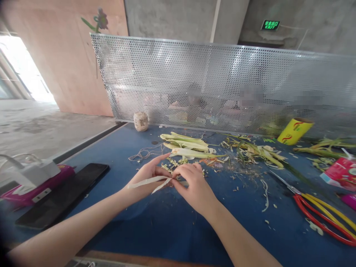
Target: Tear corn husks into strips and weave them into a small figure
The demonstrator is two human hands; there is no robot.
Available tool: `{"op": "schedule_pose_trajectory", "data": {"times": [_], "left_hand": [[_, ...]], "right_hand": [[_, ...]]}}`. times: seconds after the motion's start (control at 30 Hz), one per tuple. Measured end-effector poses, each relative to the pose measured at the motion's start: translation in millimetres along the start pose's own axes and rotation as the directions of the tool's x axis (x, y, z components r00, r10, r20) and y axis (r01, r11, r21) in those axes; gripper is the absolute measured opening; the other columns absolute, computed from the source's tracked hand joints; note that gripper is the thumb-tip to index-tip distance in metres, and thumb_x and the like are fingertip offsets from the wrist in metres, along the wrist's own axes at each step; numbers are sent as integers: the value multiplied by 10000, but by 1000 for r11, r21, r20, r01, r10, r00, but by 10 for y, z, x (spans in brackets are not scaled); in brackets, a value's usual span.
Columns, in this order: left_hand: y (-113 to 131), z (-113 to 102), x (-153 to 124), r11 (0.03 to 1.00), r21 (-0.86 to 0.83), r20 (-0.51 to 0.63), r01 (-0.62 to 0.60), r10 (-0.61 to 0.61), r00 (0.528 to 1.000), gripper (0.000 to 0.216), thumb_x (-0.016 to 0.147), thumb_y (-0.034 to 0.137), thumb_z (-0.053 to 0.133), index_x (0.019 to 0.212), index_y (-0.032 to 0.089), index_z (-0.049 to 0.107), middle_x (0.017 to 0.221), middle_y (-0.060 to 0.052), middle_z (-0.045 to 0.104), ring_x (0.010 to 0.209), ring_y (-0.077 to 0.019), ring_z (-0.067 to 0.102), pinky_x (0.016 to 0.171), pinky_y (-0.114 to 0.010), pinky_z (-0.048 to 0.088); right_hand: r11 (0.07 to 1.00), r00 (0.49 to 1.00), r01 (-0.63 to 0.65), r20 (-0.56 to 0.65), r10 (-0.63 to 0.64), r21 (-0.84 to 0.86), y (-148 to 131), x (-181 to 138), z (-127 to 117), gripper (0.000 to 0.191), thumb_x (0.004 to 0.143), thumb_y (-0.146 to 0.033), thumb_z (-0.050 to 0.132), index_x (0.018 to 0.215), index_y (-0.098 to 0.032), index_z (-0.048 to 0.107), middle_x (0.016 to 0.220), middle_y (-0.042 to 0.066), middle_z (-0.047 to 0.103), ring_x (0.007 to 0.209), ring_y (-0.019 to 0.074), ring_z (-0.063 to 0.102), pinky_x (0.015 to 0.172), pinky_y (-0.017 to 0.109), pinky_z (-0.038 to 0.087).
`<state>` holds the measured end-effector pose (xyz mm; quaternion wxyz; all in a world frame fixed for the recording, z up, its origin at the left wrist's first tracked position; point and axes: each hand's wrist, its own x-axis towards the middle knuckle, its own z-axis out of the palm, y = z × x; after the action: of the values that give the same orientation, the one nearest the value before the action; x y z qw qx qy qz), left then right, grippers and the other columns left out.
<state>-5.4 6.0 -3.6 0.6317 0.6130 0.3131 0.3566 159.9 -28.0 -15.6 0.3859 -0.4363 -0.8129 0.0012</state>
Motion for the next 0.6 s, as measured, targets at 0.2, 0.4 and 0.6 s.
{"op": "schedule_pose_trajectory", "data": {"times": [0.2,0.4,0.6], "left_hand": [[18,0,-10,999,-33,50,-1,3,999,808,600,127,687,1290,155,268,728,-49,678,674,-179,632,618,-276,452],[69,23,-33,999,23,45,25,-26,999,771,640,147,657,1293,128,248,741,-61,681,690,-176,631,649,-297,448],[76,10,-14,996,64,39,69,-71,997,764,611,142,671,1271,131,286,728,-40,666,611,-157,622,616,-299,465]], "right_hand": [[975,980,-199,-10,201,96,-40,-22,32,102,743,-154,506,820,-217,484,751,10,578,747,171,539,682,279,413],[941,953,-303,58,298,148,-20,-16,31,151,751,-187,504,890,-219,458,642,-26,496,617,139,484,610,255,401],[866,922,-386,165,350,317,-33,22,12,148,780,-226,495,922,-217,452,641,-29,533,607,131,514,584,245,406]]}}
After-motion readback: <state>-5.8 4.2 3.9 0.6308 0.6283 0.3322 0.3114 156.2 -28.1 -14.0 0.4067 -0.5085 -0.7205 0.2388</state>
